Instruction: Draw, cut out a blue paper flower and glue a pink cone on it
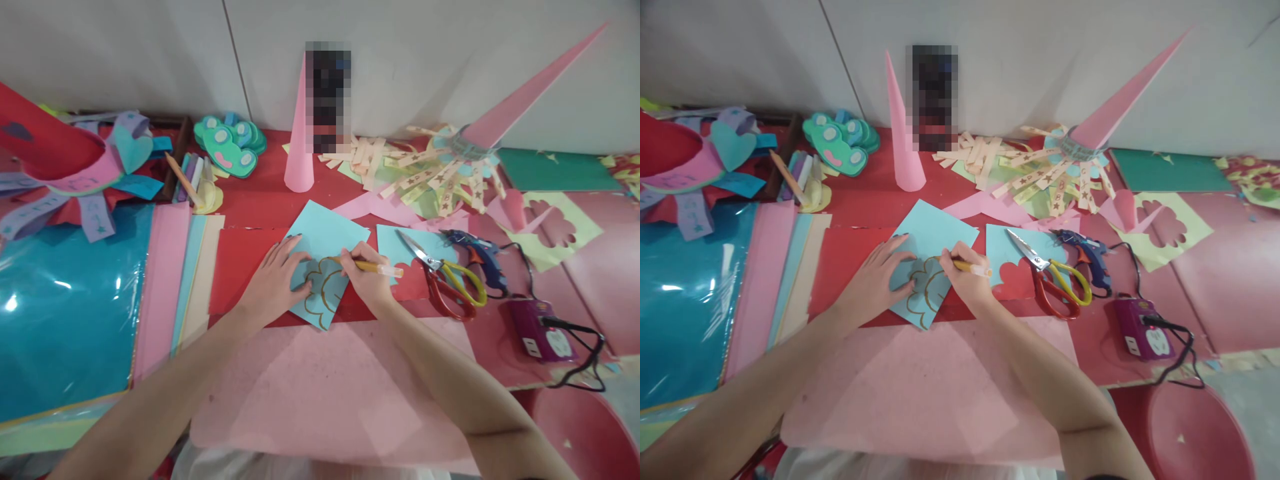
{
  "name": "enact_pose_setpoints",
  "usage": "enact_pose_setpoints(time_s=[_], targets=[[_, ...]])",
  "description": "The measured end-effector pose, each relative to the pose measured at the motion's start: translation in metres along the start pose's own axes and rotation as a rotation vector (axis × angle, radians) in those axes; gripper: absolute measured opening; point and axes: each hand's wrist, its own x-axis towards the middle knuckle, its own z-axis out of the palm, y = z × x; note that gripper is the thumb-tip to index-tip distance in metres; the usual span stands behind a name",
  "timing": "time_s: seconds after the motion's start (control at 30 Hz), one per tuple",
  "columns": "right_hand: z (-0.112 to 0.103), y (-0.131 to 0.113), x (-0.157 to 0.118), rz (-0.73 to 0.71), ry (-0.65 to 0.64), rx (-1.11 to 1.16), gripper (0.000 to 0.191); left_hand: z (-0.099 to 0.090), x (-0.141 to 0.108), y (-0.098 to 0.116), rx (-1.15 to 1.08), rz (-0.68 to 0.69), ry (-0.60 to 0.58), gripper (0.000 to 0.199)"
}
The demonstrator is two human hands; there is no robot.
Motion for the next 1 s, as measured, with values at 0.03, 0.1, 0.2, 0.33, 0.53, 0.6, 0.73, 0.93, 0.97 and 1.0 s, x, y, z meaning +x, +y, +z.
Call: enact_pose_setpoints(time_s=[0.03, 0.1, 0.2, 0.33, 0.53, 0.6, 0.73, 0.93, 0.97, 1.0], targets=[[-0.001, 0.000, 0.000, 0.007, 0.015, 0.010, 0.033, 0.000, 0.000, 0.000, -0.001, 0.001, -0.001, 0.029], [-0.003, 0.000, 0.003, 0.026, 0.054, 0.039, 0.035, 0.000, 0.000, -0.001, -0.005, 0.004, -0.006, 0.028], [-0.007, 0.003, 0.009, 0.031, 0.071, 0.066, 0.035, -0.001, 0.000, -0.001, -0.012, 0.004, -0.010, 0.028], [-0.011, 0.011, 0.014, 0.011, -0.090, 0.067, 0.033, -0.001, 0.000, -0.001, -0.014, 0.011, 0.000, 0.028], [-0.009, 0.013, 0.013, -0.014, -0.143, 0.007, 0.033, -0.001, 0.000, 0.000, 0.004, 0.026, 0.010, 0.027], [-0.009, 0.011, 0.012, -0.021, -0.149, -0.002, 0.033, -0.001, 0.000, 0.000, 0.004, 0.024, 0.006, 0.027], [-0.009, 0.010, 0.012, -0.018, -0.136, -0.004, 0.033, -0.001, 0.000, -0.001, 0.001, 0.016, 0.008, 0.028], [-0.009, 0.010, 0.013, -0.017, -0.130, -0.003, 0.032, -0.001, 0.001, -0.001, -0.002, 0.013, 0.008, 0.029], [-0.009, 0.010, 0.013, -0.020, -0.129, -0.003, 0.032, -0.001, 0.001, -0.001, -0.004, 0.011, 0.006, 0.029], [-0.009, 0.009, 0.013, -0.023, -0.121, -0.006, 0.032, -0.001, 0.001, -0.001, -0.006, 0.010, 0.002, 0.029]])
